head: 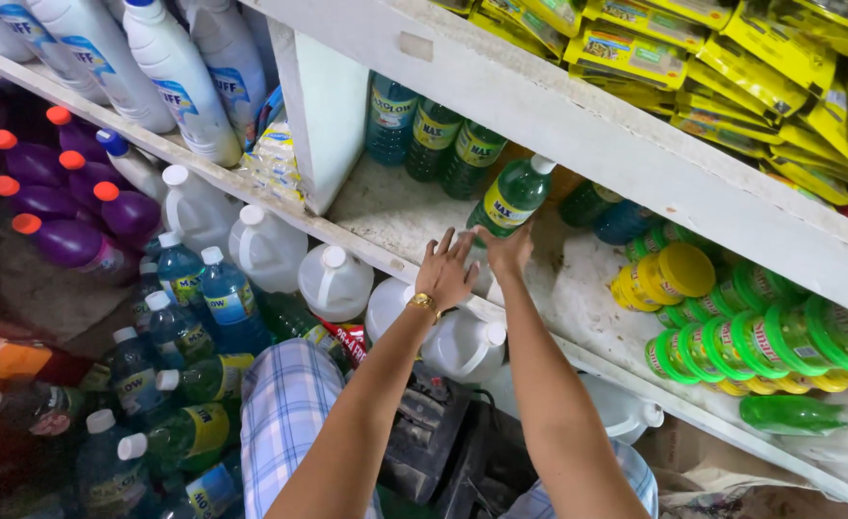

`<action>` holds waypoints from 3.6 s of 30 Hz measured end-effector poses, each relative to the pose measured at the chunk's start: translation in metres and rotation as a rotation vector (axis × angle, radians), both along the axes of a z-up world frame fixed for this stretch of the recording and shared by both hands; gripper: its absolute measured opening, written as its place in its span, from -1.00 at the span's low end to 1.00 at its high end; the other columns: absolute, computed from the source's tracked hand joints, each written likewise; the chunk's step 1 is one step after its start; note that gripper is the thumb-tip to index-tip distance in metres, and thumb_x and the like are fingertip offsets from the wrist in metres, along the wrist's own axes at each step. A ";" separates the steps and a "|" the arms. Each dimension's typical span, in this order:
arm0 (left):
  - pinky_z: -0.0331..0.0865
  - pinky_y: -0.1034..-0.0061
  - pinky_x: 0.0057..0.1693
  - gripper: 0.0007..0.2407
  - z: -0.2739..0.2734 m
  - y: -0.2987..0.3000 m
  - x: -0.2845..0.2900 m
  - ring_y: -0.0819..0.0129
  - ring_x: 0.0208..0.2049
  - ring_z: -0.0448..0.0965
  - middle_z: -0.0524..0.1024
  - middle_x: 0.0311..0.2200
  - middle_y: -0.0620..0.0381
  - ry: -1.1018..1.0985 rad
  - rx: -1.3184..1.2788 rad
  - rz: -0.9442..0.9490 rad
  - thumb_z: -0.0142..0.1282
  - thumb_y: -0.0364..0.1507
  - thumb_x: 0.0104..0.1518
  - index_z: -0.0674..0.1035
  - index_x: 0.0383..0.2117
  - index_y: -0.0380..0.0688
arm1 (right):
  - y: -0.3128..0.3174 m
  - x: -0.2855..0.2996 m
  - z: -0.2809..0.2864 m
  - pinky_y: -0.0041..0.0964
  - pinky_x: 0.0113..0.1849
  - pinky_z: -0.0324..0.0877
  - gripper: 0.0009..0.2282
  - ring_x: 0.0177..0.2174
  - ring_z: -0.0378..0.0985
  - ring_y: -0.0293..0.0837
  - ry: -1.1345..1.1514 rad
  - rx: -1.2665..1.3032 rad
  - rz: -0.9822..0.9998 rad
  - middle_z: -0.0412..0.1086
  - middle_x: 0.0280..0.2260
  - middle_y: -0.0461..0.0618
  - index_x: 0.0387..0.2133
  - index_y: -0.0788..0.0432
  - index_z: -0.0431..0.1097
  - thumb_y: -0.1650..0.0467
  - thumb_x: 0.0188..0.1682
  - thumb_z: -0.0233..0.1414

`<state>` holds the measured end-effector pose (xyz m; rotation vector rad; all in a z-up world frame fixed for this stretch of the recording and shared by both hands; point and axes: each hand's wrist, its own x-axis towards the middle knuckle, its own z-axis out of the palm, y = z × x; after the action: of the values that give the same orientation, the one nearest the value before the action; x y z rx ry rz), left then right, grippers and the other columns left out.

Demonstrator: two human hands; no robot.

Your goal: Organizing and stocking cleaning product bottles onto a shelf in a store.

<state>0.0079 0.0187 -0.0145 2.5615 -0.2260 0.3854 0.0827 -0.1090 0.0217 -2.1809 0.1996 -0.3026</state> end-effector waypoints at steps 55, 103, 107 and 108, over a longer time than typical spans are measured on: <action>0.02 0.01 0.34 -0.29 0.018 -0.004 0.003 -0.06 0.39 0.06 0.20 0.35 -0.11 0.206 -0.007 0.049 0.04 0.00 0.05 0.30 0.28 -0.23 | -0.076 -0.158 0.046 -0.22 -0.36 0.37 -0.88 -0.45 0.49 -0.10 -0.253 -0.133 0.079 0.55 -0.38 0.05 -0.29 0.26 0.52 0.42 0.15 0.09; 0.52 0.34 -0.08 -0.74 -0.129 0.222 -0.523 0.06 -0.22 0.71 0.66 -0.28 -0.17 0.140 -0.794 1.330 0.08 -0.31 0.23 0.67 -0.11 -0.18 | 0.286 -0.455 -0.128 -0.15 -0.27 0.53 -0.70 -0.35 0.64 0.01 0.501 -0.039 1.393 0.56 -0.35 0.18 0.00 0.18 0.39 0.55 -0.01 -0.06; 0.51 0.33 -0.05 -0.67 -0.138 0.245 -0.482 0.08 -0.18 0.69 0.66 -0.24 -0.14 -0.060 -0.822 1.278 0.14 -0.24 0.19 0.62 -0.03 -0.17 | 0.290 -0.445 -0.133 -0.27 -0.39 0.51 -0.63 -0.35 0.60 -0.14 0.678 0.263 1.223 0.52 -0.16 0.10 0.10 0.20 0.28 0.59 0.00 -0.16; 0.50 0.33 -0.04 -0.63 -0.136 0.252 -0.472 0.07 -0.15 0.67 0.65 -0.22 -0.14 -0.125 -0.811 1.248 0.17 -0.21 0.17 0.59 0.00 -0.17 | 0.291 -0.443 -0.136 -0.31 -0.38 0.53 -0.59 -0.31 0.61 -0.16 0.723 0.377 1.179 0.49 -0.08 0.10 0.12 0.21 0.25 0.62 -0.04 -0.19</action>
<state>-0.4636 0.2703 -0.1509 1.5683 1.2668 0.8408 -0.3599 0.1819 -0.1139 -1.6028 -0.5862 1.0890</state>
